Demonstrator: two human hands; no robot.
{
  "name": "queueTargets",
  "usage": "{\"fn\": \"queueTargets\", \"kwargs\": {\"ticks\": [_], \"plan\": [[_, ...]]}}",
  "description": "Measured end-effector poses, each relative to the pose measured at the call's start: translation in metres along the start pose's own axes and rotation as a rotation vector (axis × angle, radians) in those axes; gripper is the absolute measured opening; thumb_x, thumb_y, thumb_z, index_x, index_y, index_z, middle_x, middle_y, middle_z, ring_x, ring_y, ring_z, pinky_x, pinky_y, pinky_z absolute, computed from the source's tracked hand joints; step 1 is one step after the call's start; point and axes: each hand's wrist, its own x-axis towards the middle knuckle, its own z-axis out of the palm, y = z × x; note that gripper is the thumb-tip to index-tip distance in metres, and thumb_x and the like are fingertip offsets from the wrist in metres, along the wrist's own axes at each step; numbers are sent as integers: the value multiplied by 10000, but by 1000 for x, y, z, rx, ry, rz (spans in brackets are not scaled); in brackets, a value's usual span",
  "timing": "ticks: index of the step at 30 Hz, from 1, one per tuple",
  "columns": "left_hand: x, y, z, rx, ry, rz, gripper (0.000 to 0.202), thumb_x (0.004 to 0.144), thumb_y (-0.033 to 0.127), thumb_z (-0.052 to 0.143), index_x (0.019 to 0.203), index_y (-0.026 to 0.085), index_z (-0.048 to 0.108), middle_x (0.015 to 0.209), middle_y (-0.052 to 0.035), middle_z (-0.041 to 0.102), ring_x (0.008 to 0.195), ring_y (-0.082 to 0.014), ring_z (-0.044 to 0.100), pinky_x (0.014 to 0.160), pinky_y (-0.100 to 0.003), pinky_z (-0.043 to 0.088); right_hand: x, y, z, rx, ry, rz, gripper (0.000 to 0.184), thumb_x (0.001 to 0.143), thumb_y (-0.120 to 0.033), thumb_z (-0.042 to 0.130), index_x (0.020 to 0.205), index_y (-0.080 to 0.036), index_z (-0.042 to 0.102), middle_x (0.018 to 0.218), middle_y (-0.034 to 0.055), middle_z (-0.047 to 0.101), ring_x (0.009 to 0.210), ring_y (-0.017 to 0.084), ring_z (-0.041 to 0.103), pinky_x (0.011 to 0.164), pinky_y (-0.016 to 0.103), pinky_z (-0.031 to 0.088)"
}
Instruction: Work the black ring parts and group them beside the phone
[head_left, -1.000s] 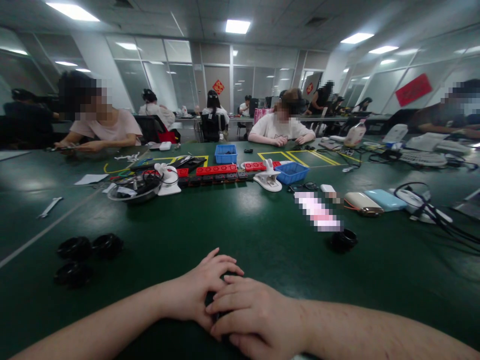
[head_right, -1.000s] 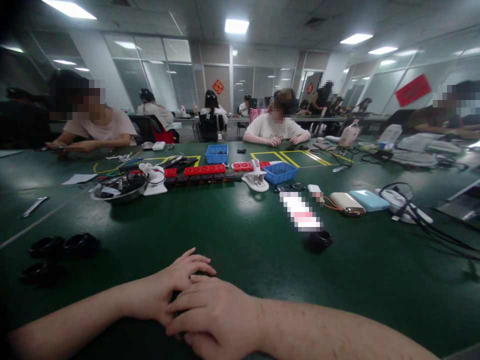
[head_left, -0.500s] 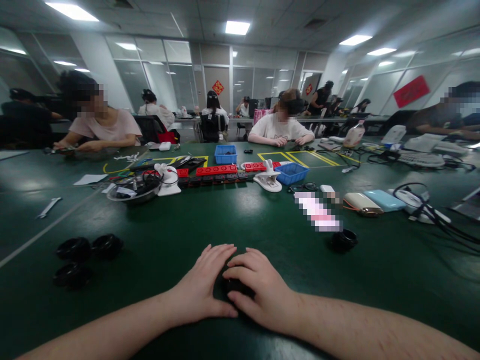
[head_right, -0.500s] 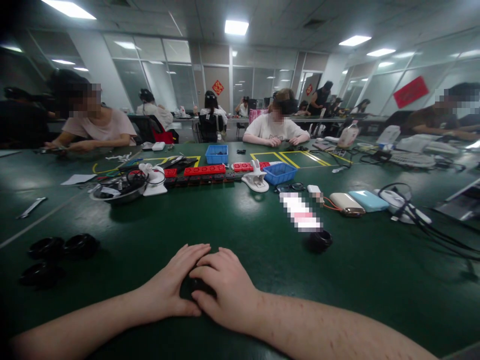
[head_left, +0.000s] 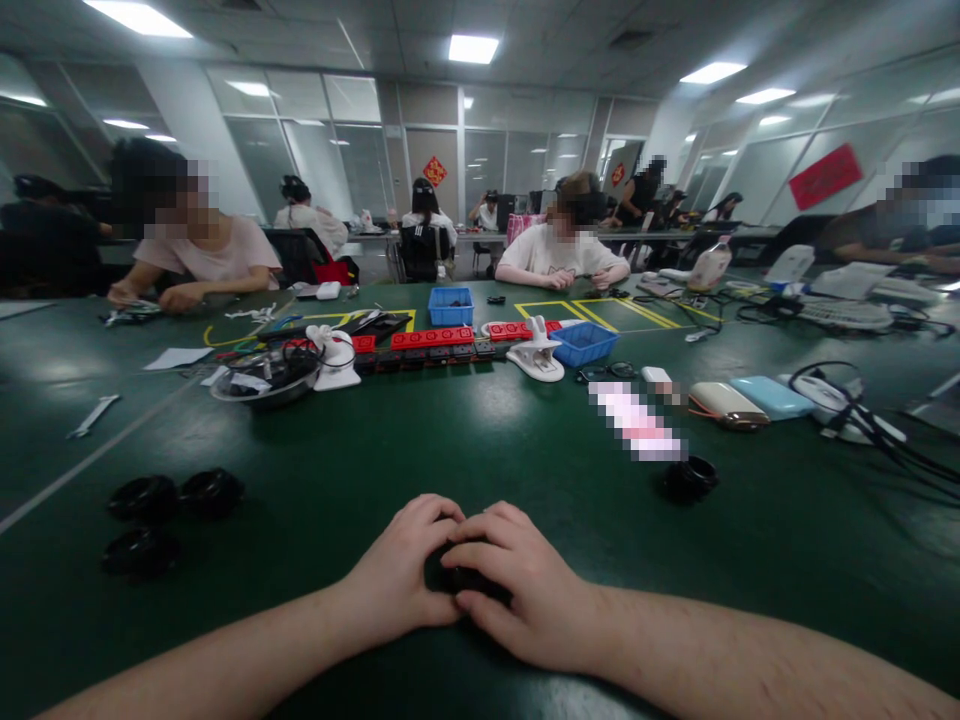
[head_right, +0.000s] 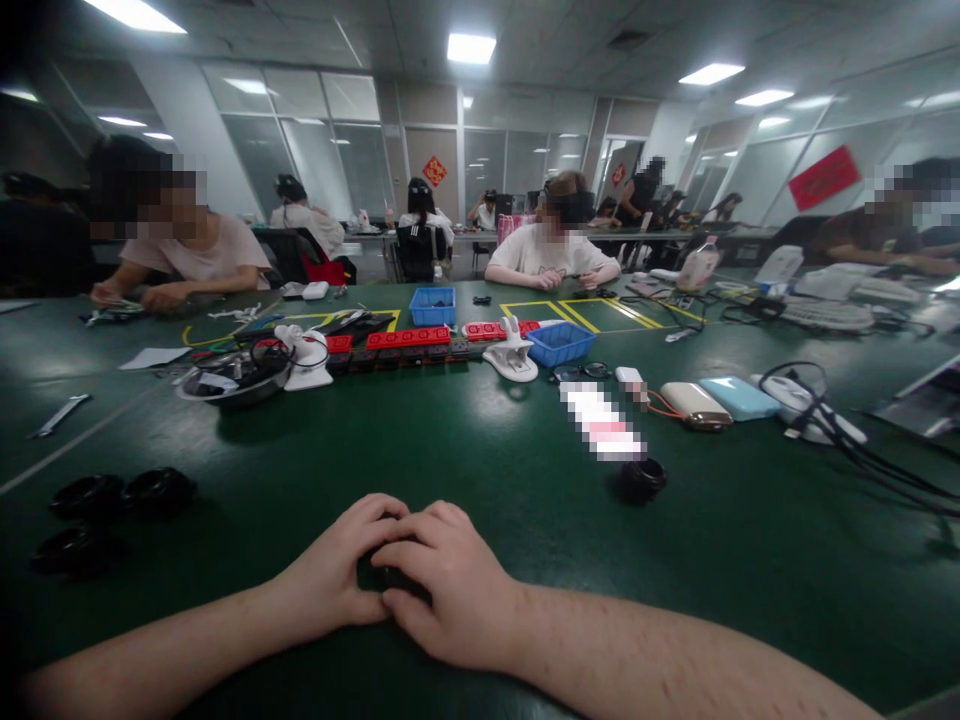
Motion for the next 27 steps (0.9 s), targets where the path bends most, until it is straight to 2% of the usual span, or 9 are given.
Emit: {"fn": "queueTargets", "kwargs": {"ticks": [5,7,11,15,17,19,21,23,27], "plan": [[1,-7,-5,21,-147,228,332,469,193,752,767,209,607,914,1,495,890,-203,475,798,-301,406,3,-3,-4,171,-110,-209,230,788,-180,444,972,-146,578,1076,95,602,1020,161,529,909,342,390],[2,-7,-6,29,-179,265,341,465,223,761,767,207,605,894,5,498,886,-200,479,811,-299,398,4,-3,-4,199,-138,-245,231,788,-180,415,941,-140,585,1061,103,606,1025,156,532,915,332,393],[1,-6,-11,28,-214,253,456,479,246,761,905,230,598,984,-5,497,951,-213,476,883,-324,385,3,-3,-2,158,-164,-268,229,801,-198,421,947,-144,589,1046,84,615,1044,147,515,937,323,377],[-1,-8,-12,75,-205,189,683,549,388,739,1155,228,467,1139,-49,482,1082,-261,439,1049,-504,153,1,-2,-1,13,-74,-211,224,800,-222,502,1002,-167,583,1032,35,628,1048,164,486,937,339,352],[-2,-8,-8,102,-154,138,699,558,483,725,1145,209,462,1137,-66,489,1095,-274,436,1054,-540,94,0,-3,-1,-51,-34,-143,232,800,-215,523,1020,-171,580,1030,31,629,1000,167,499,895,344,367],[-2,-6,-4,135,-68,71,646,562,527,715,1071,193,497,1072,-67,514,1057,-272,460,1048,-540,131,-1,-3,-1,-82,-5,-78,237,793,-196,533,1023,-170,580,1054,41,619,964,164,503,856,341,381],[-2,-3,-1,168,-2,24,514,604,480,701,993,191,531,994,-52,531,998,-255,489,1037,-531,178,-1,-4,-1,-101,21,-18,244,774,-180,552,1015,-173,586,1074,46,609,939,168,496,833,343,384],[-2,1,0,184,13,9,372,640,371,683,941,196,555,942,-35,535,946,-231,508,1029,-512,213,0,-4,-1,-106,24,23,257,761,-172,570,1017,-176,588,1072,39,607,920,173,483,821,346,381],[-2,4,-2,178,-9,29,339,608,253,670,930,199,581,935,-29,528,925,-218,509,1024,-481,239,1,-2,-3,-67,-5,0,259,770,-177,567,1028,-167,580,1074,36,602,915,171,475,815,346,374]]}}
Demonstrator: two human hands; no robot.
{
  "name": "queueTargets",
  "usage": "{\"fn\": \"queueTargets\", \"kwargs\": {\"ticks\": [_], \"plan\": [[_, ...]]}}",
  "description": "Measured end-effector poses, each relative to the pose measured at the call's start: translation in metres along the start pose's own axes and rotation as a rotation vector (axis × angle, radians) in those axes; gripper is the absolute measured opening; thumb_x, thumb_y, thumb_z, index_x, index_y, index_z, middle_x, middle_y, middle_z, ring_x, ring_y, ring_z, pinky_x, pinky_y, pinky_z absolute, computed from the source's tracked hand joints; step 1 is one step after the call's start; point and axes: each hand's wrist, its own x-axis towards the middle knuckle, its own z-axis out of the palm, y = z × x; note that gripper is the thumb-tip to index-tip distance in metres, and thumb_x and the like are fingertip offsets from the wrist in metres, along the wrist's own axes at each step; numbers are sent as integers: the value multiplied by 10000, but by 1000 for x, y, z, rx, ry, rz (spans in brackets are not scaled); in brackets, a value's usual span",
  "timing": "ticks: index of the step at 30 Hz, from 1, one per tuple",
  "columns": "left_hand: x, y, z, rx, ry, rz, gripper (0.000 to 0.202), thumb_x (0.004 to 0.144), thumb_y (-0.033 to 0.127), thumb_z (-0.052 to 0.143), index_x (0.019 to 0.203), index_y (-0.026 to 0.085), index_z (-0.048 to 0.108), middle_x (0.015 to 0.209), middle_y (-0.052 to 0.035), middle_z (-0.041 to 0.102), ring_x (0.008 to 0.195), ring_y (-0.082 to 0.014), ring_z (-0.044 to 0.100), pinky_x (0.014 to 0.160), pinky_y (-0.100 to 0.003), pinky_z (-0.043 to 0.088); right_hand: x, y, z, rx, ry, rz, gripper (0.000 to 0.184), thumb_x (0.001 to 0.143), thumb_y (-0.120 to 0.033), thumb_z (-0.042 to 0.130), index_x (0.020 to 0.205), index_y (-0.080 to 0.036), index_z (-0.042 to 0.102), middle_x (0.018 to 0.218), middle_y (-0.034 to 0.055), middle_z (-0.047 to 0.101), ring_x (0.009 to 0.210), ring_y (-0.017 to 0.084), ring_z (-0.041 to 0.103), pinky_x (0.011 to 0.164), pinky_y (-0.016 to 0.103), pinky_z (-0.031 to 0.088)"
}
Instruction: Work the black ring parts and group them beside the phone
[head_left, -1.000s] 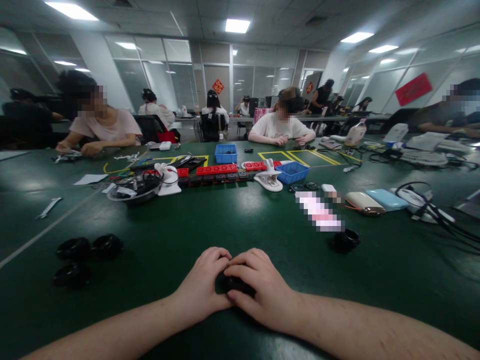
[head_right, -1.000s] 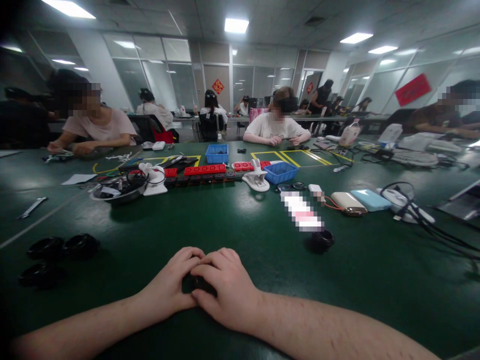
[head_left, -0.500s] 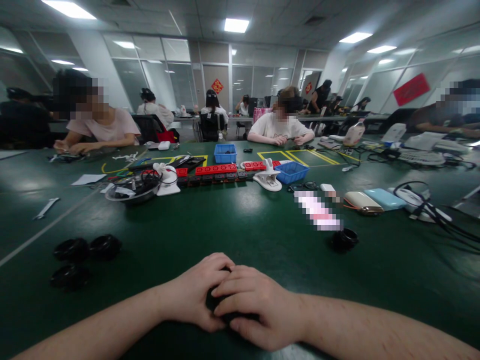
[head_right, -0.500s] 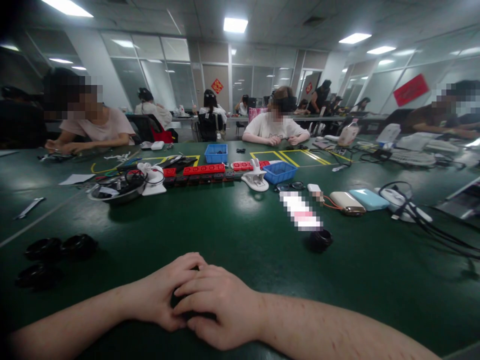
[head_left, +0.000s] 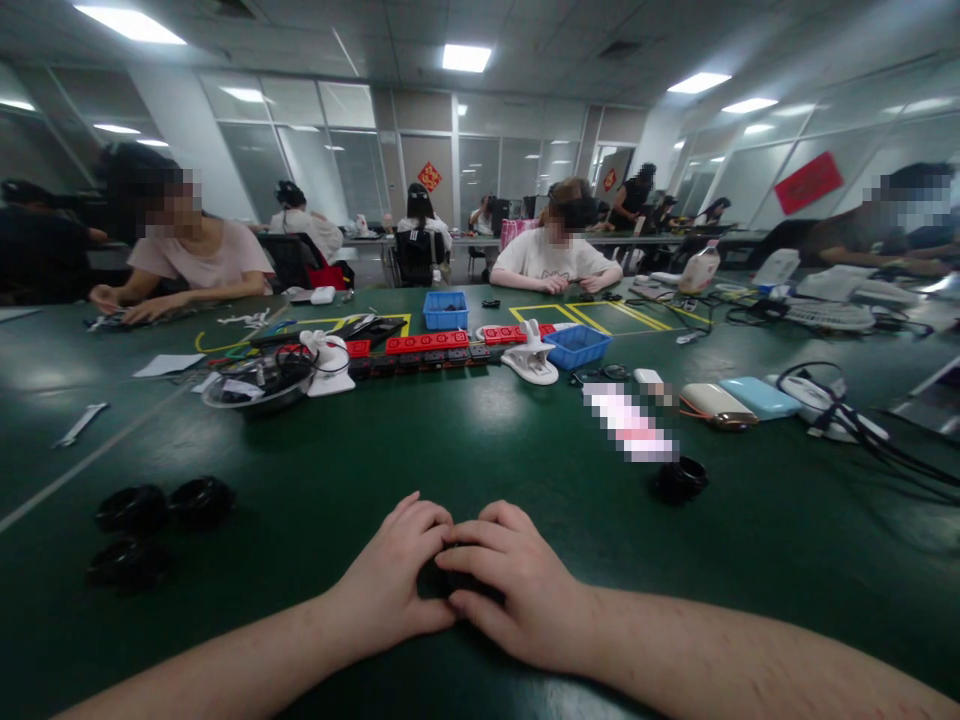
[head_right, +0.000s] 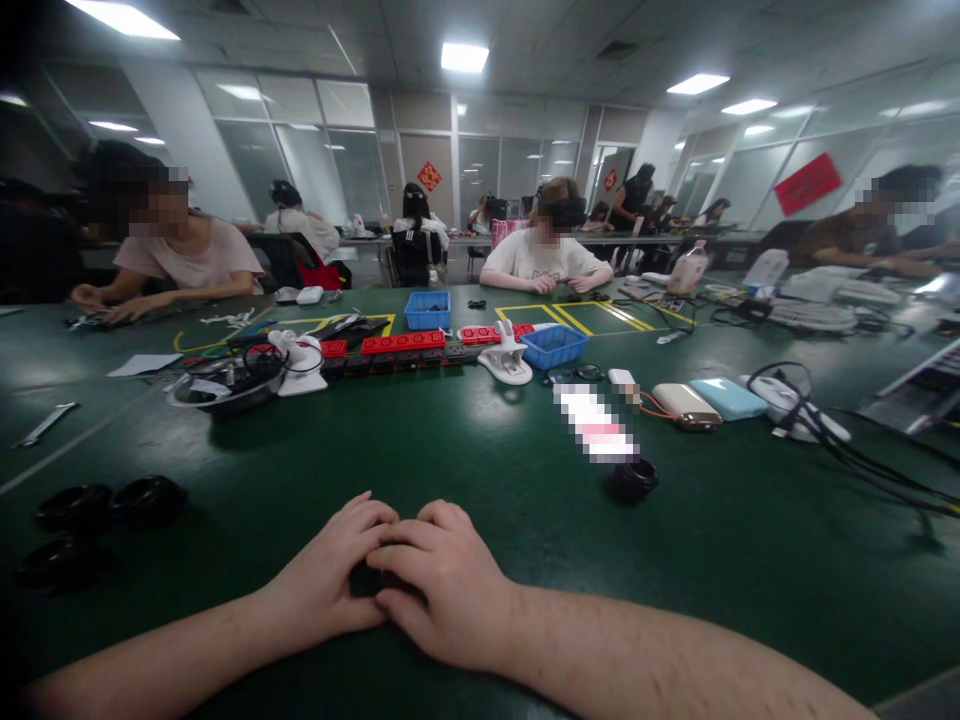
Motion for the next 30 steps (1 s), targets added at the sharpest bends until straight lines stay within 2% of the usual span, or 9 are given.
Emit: {"fn": "queueTargets", "kwargs": {"ticks": [5,10,12,16,20,23,26,28,30], "plan": [[1,-6,-4,12,14,107,398,520,191,683,913,211,618,945,-31,509,929,-235,489,970,-436,311,2,2,-3,113,-54,-102,222,800,-177,515,1011,-146,577,1042,69,607,943,160,503,830,345,378],[2,-12,-10,-104,-138,253,386,491,191,740,860,254,645,1040,-11,486,995,-237,459,886,-330,389,0,3,-2,150,-116,-267,223,804,-173,476,1006,-155,568,1115,74,587,1019,145,491,900,338,370],[1,-12,-12,-126,-186,260,397,466,194,761,843,255,650,1060,-5,484,1019,-246,450,913,-334,376,-1,3,-1,137,-142,-322,221,820,-186,450,1004,-150,567,1112,83,589,1040,140,488,930,339,354],[0,-12,-12,-108,-218,264,523,490,213,747,989,304,619,1141,-5,468,1087,-275,424,977,-392,324,-1,1,-2,73,-138,-312,221,820,-206,473,1014,-156,566,1124,68,580,1017,143,486,893,313,377],[-1,-17,-7,-50,-171,216,709,573,352,726,1224,270,457,1231,-57,452,1137,-291,416,1049,-510,162,0,0,-2,-21,-97,-192,242,821,-216,504,1053,-166,553,1151,59,564,1012,167,477,843,327,386],[-2,-14,0,-21,-82,101,769,589,488,712,1241,211,414,1211,-94,487,1136,-298,427,1042,-542,165,0,1,0,-44,-66,-112,235,834,-219,512,1059,-159,549,1113,65,583,1022,167,484,846,336,372],[-4,-3,4,27,19,8,565,603,430,713,1076,190,521,1057,-74,564,1042,-280,492,1036,-530,198,0,2,2,-54,-42,-85,246,827,-203,530,1071,-171,540,1109,55,589,992,157,506,854,342,362],[-4,2,5,53,49,-4,404,617,323,692,975,191,560,964,-50,577,969,-256,524,1038,-519,201,0,2,2,-62,-37,-86,261,825,-201,532,1085,-180,534,1119,55,586,989,155,510,871,350,354],[-3,2,3,36,49,15,356,611,261,679,944,196,571,929,-35,570,931,-236,532,1036,-502,216,0,3,1,-61,-53,-96,257,831,-205,519,1085,-175,533,1126,63,584,992,157,507,869,351,358]]}}
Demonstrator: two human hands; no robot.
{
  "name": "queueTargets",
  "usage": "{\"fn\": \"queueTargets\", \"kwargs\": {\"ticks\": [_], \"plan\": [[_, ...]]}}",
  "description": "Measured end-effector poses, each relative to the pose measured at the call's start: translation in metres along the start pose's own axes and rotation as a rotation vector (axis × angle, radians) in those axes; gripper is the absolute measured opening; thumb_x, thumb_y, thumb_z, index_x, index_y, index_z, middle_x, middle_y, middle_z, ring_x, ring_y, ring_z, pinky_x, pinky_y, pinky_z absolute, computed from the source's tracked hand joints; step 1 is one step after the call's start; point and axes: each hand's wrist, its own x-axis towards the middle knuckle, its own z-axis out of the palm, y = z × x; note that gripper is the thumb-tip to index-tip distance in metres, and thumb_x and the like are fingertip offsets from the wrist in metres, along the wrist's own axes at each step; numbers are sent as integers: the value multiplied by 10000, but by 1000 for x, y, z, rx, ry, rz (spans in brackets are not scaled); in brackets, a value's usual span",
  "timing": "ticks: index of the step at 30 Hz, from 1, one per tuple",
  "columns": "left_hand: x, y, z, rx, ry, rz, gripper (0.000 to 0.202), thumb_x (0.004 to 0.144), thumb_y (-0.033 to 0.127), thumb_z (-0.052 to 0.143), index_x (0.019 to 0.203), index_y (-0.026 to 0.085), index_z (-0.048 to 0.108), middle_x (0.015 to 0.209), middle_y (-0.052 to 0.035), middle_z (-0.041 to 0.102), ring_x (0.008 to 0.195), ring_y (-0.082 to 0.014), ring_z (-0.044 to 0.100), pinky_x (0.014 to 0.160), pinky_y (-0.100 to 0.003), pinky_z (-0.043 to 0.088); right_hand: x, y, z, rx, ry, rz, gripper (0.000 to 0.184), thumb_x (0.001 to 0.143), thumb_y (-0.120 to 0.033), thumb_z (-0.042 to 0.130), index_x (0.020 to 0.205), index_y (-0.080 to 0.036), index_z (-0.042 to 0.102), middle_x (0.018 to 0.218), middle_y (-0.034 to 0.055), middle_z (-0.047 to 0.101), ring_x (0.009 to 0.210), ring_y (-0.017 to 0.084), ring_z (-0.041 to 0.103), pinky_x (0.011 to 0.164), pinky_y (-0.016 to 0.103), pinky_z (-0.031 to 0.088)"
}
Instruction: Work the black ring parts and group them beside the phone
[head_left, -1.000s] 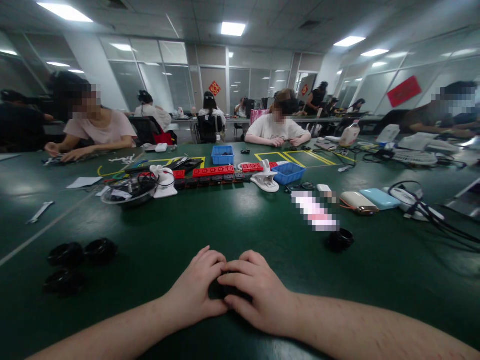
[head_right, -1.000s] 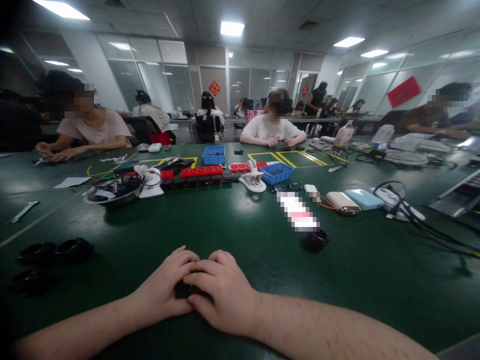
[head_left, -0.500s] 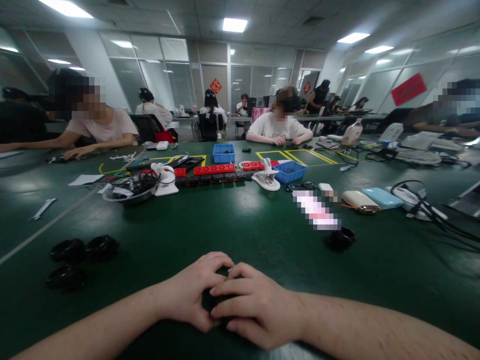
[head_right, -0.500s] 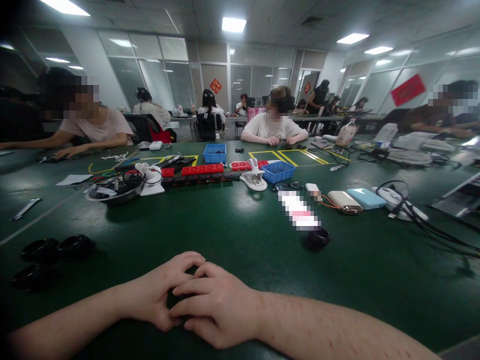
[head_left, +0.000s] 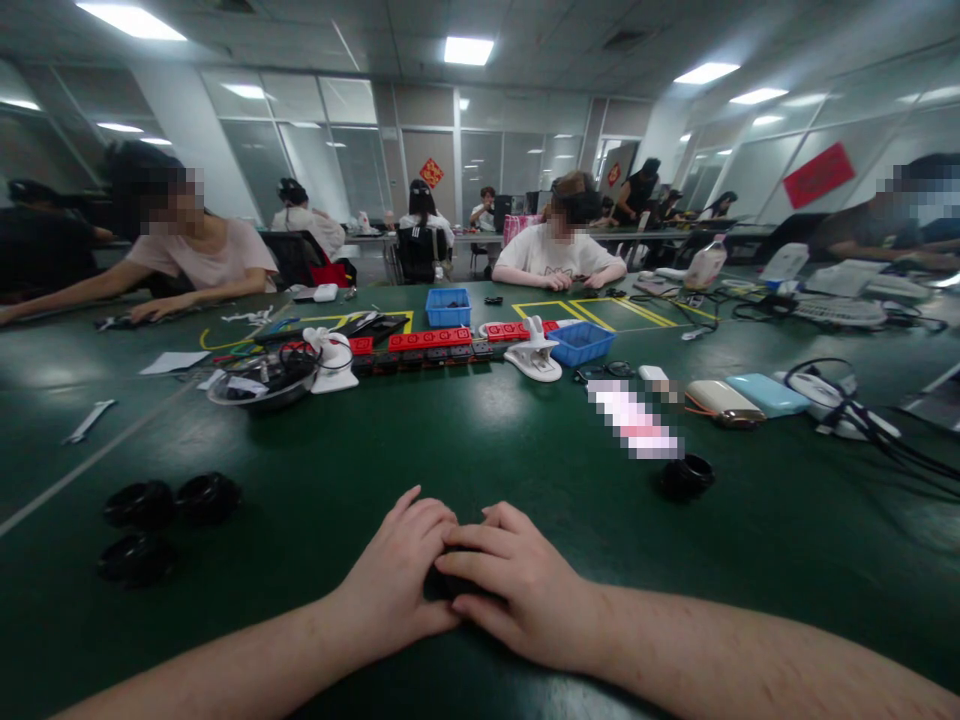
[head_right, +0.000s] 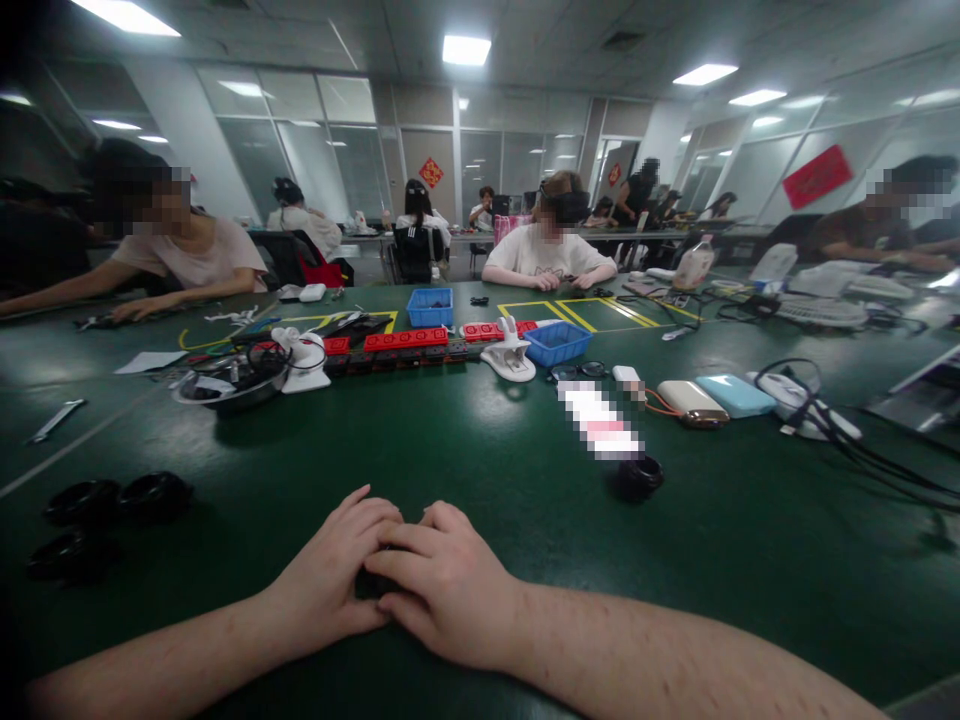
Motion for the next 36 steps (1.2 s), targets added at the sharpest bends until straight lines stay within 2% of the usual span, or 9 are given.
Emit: {"fn": "queueTargets", "kwargs": {"ticks": [6,10,13,18,22,26,30,33,36], "plan": [[4,-18,-8,-191,-143,124,437,585,295,753,998,255,614,1123,-45,499,1103,-265,427,949,-384,378,0,-1,-3,93,-39,-103,224,820,-165,473,1024,-166,566,1135,51,587,1000,160,493,935,369,342],[5,-21,-18,-193,-314,192,339,632,350,745,956,304,655,1236,-17,460,1200,-281,360,1021,-434,287,-1,-4,-3,157,-121,-234,261,795,-112,409,999,-140,570,1148,67,577,1073,139,478,999,338,302],[5,-18,-23,-164,-424,228,345,690,363,707,1026,360,626,1315,5,432,1251,-273,326,1055,-507,162,-1,-6,-3,175,-161,-273,302,790,-104,379,1039,-120,551,1169,69,565,1105,126,462,994,292,314],[6,-15,-27,-158,-508,219,416,728,395,667,1128,405,553,1390,22,361,1301,-260,257,1051,-545,110,-1,-6,-4,151,-185,-299,294,805,-128,377,1044,-109,548,1172,62,563,1081,131,470,991,282,316],[3,-17,-24,-177,-473,201,776,597,455,742,1285,336,403,1407,-38,330,1301,-300,244,1050,-566,70,-2,-7,-2,78,-129,-293,266,816,-178,427,1044,-129,556,1142,45,577,1057,146,454,994,299,294],[-3,-18,-12,-118,-355,91,996,544,516,747,1366,227,263,1421,-114,288,1302,-327,225,1039,-592,50,-4,-7,1,-87,-36,-76,291,812,-267,510,1090,-183,532,1088,18,592,925,184,450,915,382,303],[-6,-15,0,-27,-152,-65,751,585,445,751,1239,241,445,1312,-89,452,1230,-302,363,1040,-579,125,-4,-4,1,-189,11,145,313,817,-288,529,1114,-195,506,1082,47,581,874,185,445,793,364,318],[-4,-9,3,-11,-65,-99,536,628,370,731,1114,257,536,1186,-51,547,1137,-275,460,1031,-575,161,-3,-1,2,-184,29,187,335,795,-288,561,1113,-200,497,1067,37,580,877,185,441,796,359,312],[-1,-2,2,-15,-31,-98,464,604,325,735,1031,243,574,1085,-36,590,1063,-270,503,1023,-584,160,-2,-2,4,-173,37,187,322,777,-261,574,1085,-194,508,1057,32,580,875,187,439,792,360,319]]}}
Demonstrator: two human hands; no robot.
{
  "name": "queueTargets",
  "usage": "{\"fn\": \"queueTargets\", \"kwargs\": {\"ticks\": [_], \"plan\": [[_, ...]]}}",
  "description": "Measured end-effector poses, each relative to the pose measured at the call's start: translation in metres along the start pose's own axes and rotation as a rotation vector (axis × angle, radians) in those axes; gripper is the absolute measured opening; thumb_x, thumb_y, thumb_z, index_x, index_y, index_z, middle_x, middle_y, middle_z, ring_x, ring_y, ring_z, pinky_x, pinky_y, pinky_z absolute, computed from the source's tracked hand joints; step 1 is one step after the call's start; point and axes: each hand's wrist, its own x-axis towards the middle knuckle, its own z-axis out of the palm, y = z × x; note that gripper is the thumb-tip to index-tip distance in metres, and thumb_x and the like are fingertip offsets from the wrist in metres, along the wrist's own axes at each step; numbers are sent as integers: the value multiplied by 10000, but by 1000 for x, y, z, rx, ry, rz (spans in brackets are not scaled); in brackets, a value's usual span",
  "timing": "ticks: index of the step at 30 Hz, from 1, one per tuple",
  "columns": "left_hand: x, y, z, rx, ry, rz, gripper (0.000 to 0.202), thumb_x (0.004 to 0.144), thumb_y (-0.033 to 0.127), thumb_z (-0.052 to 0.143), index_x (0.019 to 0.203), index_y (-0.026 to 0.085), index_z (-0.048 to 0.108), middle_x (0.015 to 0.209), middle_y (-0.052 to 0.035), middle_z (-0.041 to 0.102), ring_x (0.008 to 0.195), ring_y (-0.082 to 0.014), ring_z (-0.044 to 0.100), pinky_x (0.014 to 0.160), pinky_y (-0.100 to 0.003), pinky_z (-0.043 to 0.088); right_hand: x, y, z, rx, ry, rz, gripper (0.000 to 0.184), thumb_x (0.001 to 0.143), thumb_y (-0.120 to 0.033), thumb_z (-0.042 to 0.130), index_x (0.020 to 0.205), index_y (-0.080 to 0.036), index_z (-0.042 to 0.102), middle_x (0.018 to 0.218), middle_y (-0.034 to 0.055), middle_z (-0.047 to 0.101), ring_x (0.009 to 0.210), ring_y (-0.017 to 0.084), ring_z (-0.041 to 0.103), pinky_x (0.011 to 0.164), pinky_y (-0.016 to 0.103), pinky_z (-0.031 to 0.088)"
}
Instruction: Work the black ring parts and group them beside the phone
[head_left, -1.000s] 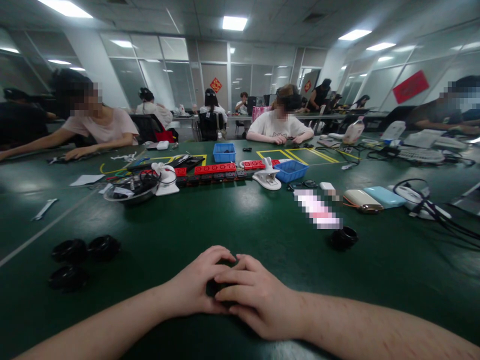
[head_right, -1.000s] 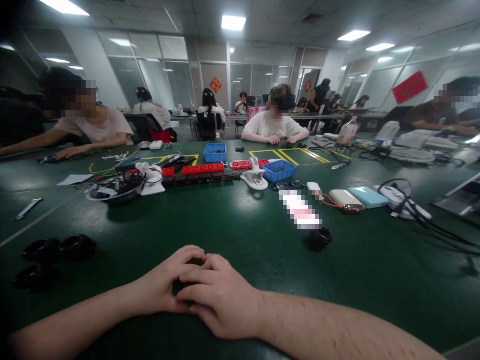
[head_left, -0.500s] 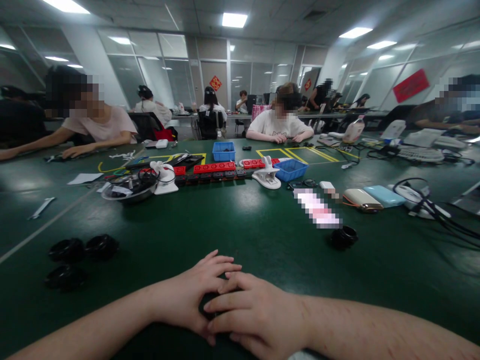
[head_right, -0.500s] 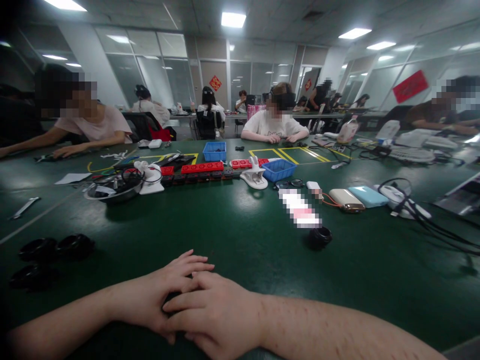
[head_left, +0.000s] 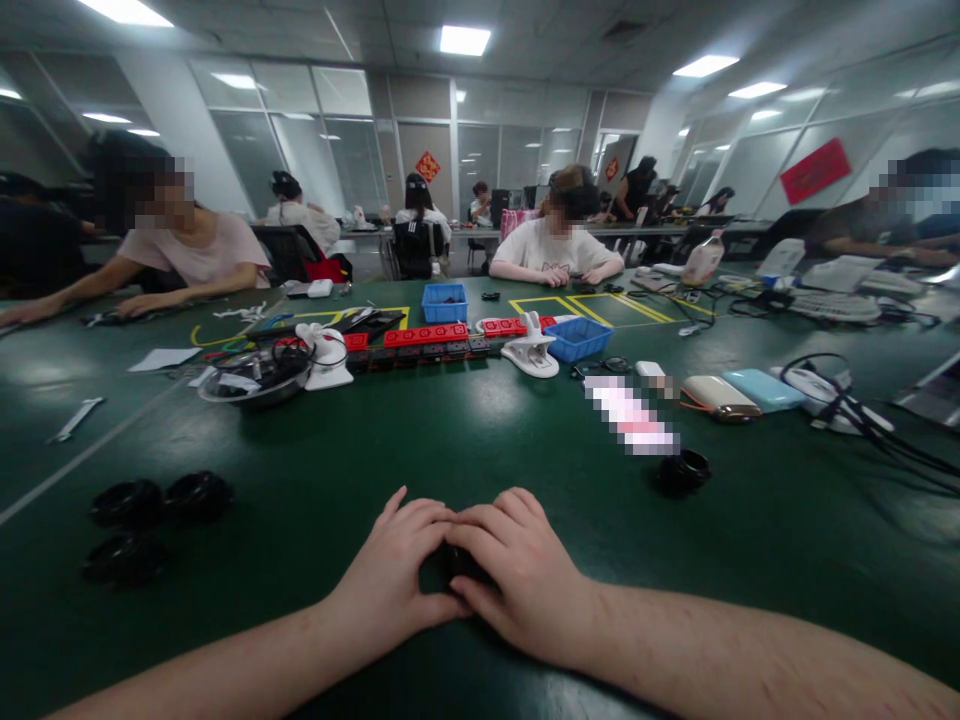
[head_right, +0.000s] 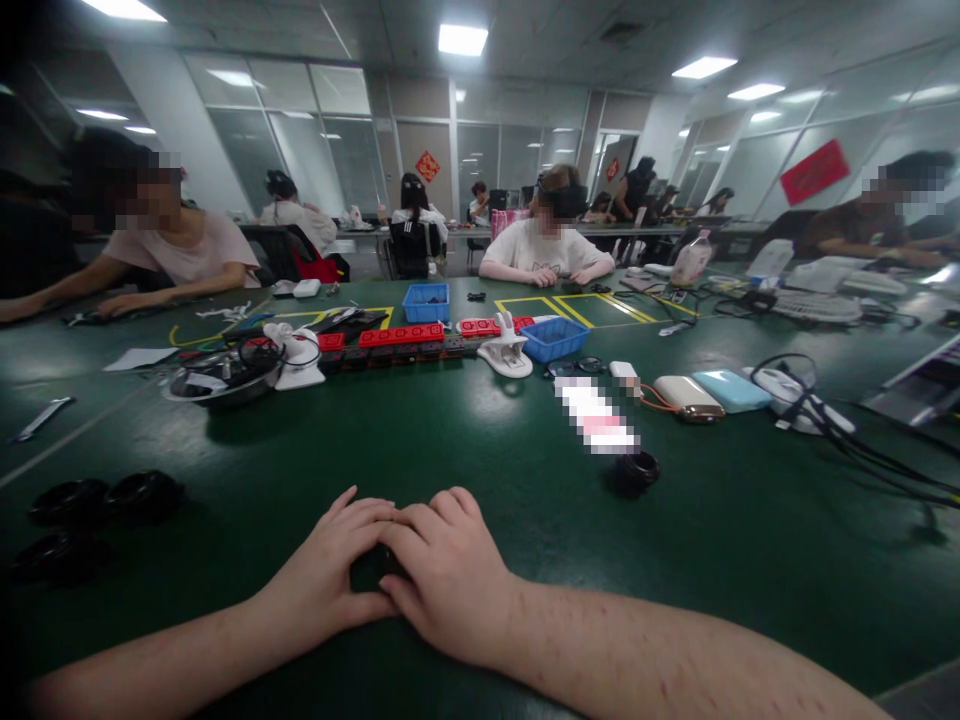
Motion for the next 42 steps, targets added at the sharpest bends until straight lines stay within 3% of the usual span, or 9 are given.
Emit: {"fn": "queueTargets", "kwargs": {"ticks": [5,9,17,21,25,29,33,38,42], "plan": [[1,6,0,-51,16,0,388,592,241,718,957,207,592,981,-28,600,985,-237,526,1036,-528,183,-4,-3,2,62,33,-55,271,766,-242,573,1030,-199,533,1056,17,591,886,172,450,955,412,242],[0,-3,-1,-133,-51,128,440,560,275,751,974,229,610,1066,-38,539,1042,-250,473,990,-437,311,-4,-3,-2,163,-19,-186,247,783,-240,531,1027,-207,543,1090,2,590,919,163,455,1020,412,191],[2,-4,-15,-182,-247,371,617,450,216,758,1041,268,590,1130,-21,467,1112,-276,386,1032,-411,259,1,-3,-8,306,-198,-443,222,723,-158,486,927,-160,574,1080,23,594,994,143,460,985,333,285],[2,-1,-20,-178,-276,365,647,501,201,729,1116,277,543,1184,-23,447,1112,-274,402,1027,-421,267,0,-3,-5,253,-186,-424,231,760,-204,495,980,-186,562,1098,7,577,982,145,452,960,344,303],[2,-12,-17,-145,-290,317,828,553,367,764,1278,273,374,1288,-57,401,1192,-300,364,1061,-537,95,-1,-1,-3,134,-76,-301,255,816,-268,489,1048,-179,548,1138,37,557,952,184,446,870,372,338],[0,-21,-5,-59,-102,156,975,575,576,705,1346,218,227,1315,-116,397,1222,-312,343,1044,-587,72,-1,2,-1,51,-28,-119,250,821,-285,518,1039,-171,559,1026,62,583,884,191,458,757,350,357],[-3,-12,3,-10,38,73,806,543,592,705,1185,192,426,1150,-96,519,1105,-309,458,1035,-589,131,-1,2,0,11,-5,-52,261,780,-330,586,985,-169,585,942,65,583,832,193,461,727,342,358],[-2,3,3,2,54,46,408,609,372,705,946,197,556,923,-23,560,923,-237,531,1028,-538,198,-1,1,1,28,-32,-56,270,781,-307,578,1009,-163,573,931,69,566,841,190,459,748,346,361],[2,1,-1,-89,-9,60,367,601,273,711,933,199,575,921,-21,533,899,-224,509,951,-460,334,-1,1,-1,95,-73,-117,246,806,-280,514,1014,-157,563,1001,81,551,863,190,452,750,346,367]]}}
